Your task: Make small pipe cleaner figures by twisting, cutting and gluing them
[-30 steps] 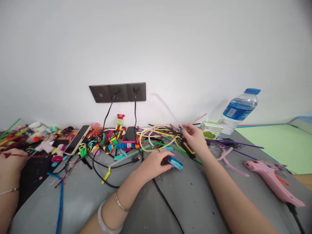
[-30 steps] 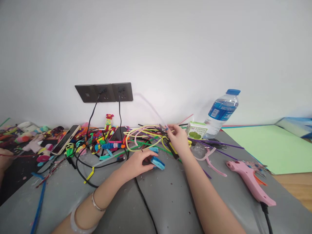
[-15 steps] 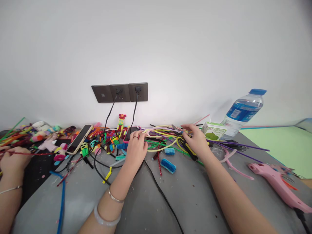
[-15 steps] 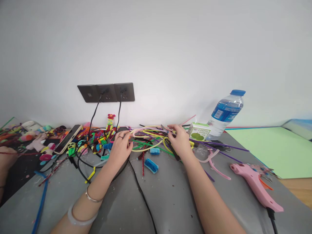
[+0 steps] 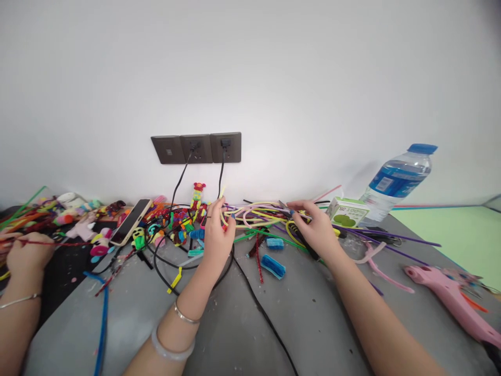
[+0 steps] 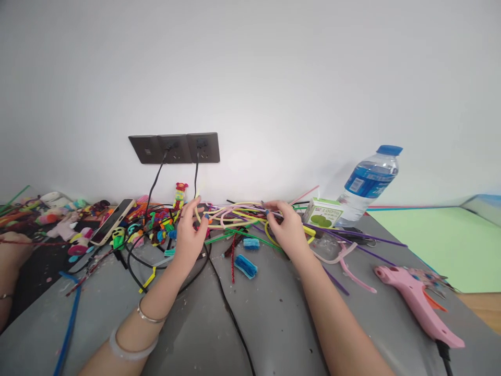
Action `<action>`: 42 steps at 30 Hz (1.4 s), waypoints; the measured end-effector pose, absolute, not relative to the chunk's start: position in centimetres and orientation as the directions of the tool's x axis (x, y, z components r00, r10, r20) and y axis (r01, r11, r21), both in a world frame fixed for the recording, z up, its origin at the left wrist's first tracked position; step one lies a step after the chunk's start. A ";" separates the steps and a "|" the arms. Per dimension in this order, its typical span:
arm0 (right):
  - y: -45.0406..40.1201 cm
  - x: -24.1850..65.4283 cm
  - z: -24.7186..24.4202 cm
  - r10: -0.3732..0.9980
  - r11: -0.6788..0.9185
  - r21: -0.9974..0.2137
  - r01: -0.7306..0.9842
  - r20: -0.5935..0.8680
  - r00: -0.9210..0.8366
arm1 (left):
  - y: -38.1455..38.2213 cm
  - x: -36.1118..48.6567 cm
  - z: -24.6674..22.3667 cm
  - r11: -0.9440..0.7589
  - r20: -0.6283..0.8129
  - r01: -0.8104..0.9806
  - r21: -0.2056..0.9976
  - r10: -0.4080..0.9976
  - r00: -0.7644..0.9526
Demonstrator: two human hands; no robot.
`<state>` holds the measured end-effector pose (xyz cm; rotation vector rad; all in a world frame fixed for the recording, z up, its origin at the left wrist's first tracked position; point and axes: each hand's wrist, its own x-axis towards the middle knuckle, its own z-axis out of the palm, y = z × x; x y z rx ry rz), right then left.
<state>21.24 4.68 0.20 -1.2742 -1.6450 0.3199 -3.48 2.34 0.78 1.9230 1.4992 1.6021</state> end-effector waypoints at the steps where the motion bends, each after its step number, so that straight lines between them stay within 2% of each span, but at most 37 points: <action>1: 4.5 20.9 0.4 0.861 0.405 -0.725 0.558 0.508 0.035 | 2.2 -3.5 0.9 -0.453 0.584 0.485 0.748 0.797 -0.155; 5: 3.6 19.6 1.1 0.938 0.342 -0.866 0.365 0.340 -0.072 | 1.5 -3.1 1.5 -0.460 0.533 0.296 0.837 0.808 -0.253; 8: 3.0 18.5 1.5 0.941 0.261 -0.952 0.159 0.214 -0.263 | 1.0 -2.4 1.7 -0.480 0.499 0.138 0.866 0.840 -0.211; 11: 2.6 17.8 1.5 0.916 0.178 -0.984 0.008 0.163 -0.367 | 0.7 -1.5 1.7 -0.406 0.403 -0.017 0.914 0.910 -0.098; 13: 2.5 17.7 1.5 0.923 0.147 -0.985 -0.087 0.168 -0.347 | 0.5 -1.0 1.5 -0.340 0.340 -0.057 0.939 0.940 -0.004; 17: 2.8 18.2 1.8 0.964 0.184 -0.957 -0.226 0.221 -0.151 | 0.3 -0.4 1.2 -0.273 0.273 -0.018 0.962 0.952 0.138; 21: 2.9 18.7 2.1 0.968 0.152 -0.955 -0.254 0.196 -0.155 | 0.2 0.0 0.9 -0.220 0.227 -0.061 0.974 0.962 0.152; 27: 2.2 18.4 1.9 0.898 -0.021 -0.991 -0.134 0.040 -0.438 | 0.5 0.1 0.8 -0.134 0.142 -0.075 0.988 0.983 0.116; 34: 2.1 18.3 2.1 0.871 0.022 -0.994 -0.112 0.074 -0.486 | 0.8 0.1 0.6 -0.118 0.124 -0.131 0.984 0.991 0.040; 42: 1.8 17.0 0.6 0.817 -0.021 -0.998 -0.053 0.014 -0.576 | -0.3 0.9 0.2 -0.205 0.223 -0.096 0.974 0.942 0.250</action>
